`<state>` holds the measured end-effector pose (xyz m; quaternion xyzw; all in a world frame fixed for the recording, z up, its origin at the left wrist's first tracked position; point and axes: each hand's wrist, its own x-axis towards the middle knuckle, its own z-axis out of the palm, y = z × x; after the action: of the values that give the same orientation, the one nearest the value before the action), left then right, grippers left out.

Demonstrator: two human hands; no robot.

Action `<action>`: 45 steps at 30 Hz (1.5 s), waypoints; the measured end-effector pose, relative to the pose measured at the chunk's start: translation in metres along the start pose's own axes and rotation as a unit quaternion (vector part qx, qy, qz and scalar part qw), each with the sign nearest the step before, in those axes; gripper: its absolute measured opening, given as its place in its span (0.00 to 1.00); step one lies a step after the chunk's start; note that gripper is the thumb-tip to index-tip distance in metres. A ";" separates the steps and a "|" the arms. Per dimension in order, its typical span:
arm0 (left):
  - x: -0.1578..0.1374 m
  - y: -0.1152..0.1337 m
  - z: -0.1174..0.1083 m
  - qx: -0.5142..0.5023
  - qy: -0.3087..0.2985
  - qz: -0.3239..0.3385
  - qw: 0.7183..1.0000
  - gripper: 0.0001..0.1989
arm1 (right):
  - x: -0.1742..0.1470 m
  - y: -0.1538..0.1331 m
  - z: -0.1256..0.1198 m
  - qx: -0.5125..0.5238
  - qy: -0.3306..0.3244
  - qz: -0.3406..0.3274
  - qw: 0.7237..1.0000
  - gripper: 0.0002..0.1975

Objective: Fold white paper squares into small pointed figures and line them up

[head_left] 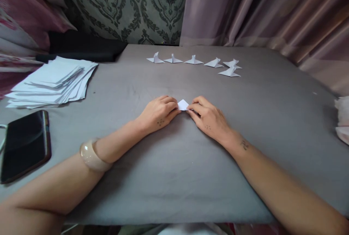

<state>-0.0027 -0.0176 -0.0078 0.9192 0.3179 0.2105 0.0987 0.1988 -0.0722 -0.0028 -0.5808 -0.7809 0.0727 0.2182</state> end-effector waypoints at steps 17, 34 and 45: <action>0.009 0.005 0.006 -0.155 0.038 -0.250 0.955 0.09 | 0.017 0.004 0.011 0.126 0.030 0.156 0.979 0.09; 0.010 0.001 0.009 -0.177 0.040 -0.264 0.947 0.08 | 0.025 0.004 0.009 0.133 0.002 0.202 0.970 0.09; 0.012 0.008 0.004 -0.152 0.013 -0.274 0.950 0.07 | 0.025 0.003 0.008 0.144 -0.011 0.208 0.967 0.09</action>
<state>0.0117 -0.0163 -0.0054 0.7680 0.5226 0.2336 0.2870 0.1926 -0.0468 -0.0043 -0.6921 -0.6266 0.2345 0.2707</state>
